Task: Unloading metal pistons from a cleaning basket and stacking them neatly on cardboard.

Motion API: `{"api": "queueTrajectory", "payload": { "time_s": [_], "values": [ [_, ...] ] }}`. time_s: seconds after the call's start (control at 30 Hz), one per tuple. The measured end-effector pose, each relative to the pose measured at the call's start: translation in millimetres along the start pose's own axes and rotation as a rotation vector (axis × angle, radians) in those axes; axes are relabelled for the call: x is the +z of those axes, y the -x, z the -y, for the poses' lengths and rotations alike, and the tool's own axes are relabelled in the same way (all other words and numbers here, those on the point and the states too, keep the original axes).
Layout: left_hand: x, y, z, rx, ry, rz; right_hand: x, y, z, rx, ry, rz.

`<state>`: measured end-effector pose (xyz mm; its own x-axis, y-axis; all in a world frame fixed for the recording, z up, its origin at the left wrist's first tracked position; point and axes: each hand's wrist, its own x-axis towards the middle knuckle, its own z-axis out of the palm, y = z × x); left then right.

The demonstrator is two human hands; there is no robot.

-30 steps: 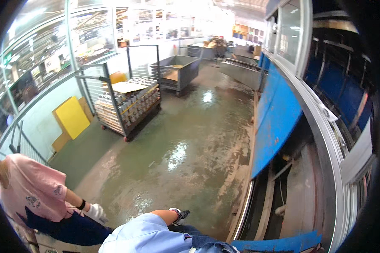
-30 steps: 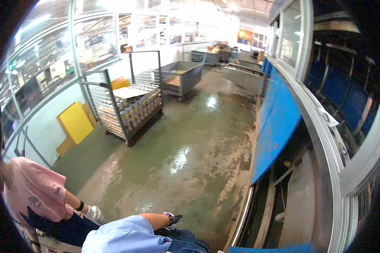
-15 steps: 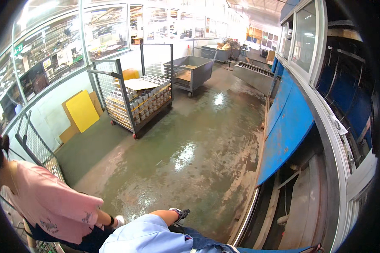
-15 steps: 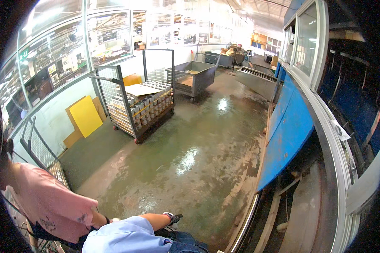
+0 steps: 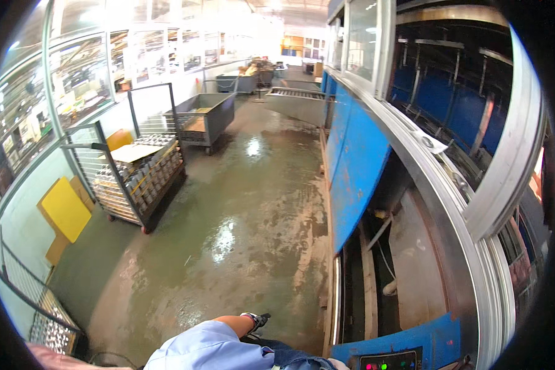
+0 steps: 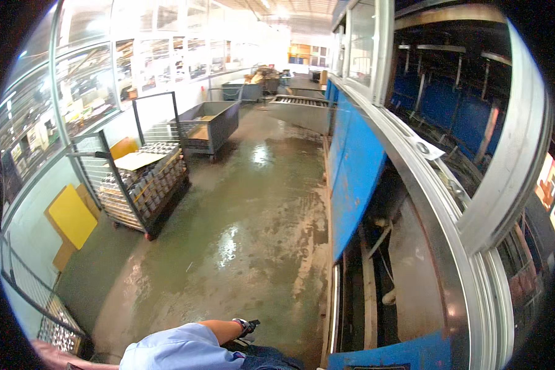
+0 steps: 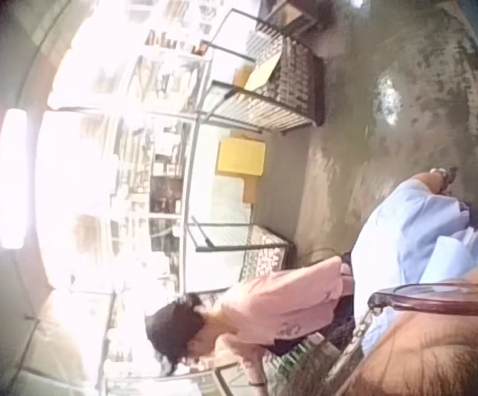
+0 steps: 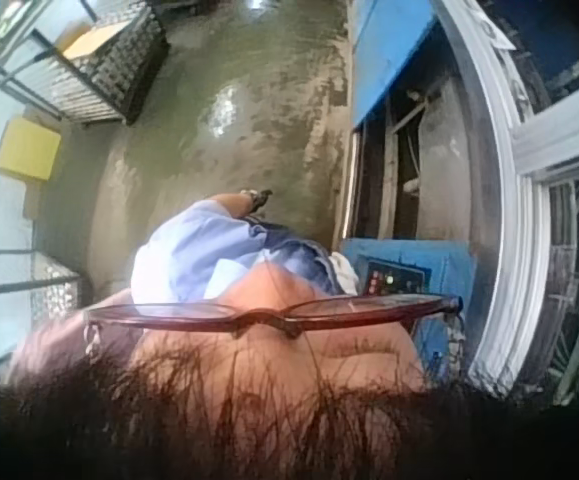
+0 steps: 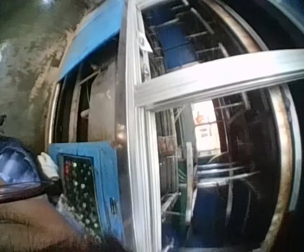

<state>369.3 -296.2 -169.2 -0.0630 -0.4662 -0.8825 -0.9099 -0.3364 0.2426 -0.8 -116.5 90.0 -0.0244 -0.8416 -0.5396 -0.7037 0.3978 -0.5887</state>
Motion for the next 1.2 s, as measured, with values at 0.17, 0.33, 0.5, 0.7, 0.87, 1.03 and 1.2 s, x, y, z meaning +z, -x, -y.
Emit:
{"api": "queueTrajectory", "payload": {
  "time_s": [0.17,0.33,0.5,0.7,0.87,1.03,1.2],
  "values": [
    [-1,3,-31,0.073,-0.049,0.014,170,-99,-268,-0.465,1.009,-0.782],
    [12,-17,-28,0.083,-0.112,0.002,24,39,-19,0.249,-0.143,-0.005],
    [13,-6,-69,0.21,-0.2,0.019,156,-34,-232,-0.194,0.47,-0.632],
    [17,-40,-42,0.416,-0.408,-0.107,18,64,-10,0.161,-0.252,-0.327],
    [7,-30,-76,0.322,-0.435,0.051,31,76,0,0.456,-0.25,-0.571],
    [8,-26,-95,0.359,-0.551,0.088,27,96,-11,0.339,-0.383,-0.502],
    [8,-23,-102,0.423,-0.693,0.124,39,111,-24,0.329,-0.398,-0.386]
  ]
}}
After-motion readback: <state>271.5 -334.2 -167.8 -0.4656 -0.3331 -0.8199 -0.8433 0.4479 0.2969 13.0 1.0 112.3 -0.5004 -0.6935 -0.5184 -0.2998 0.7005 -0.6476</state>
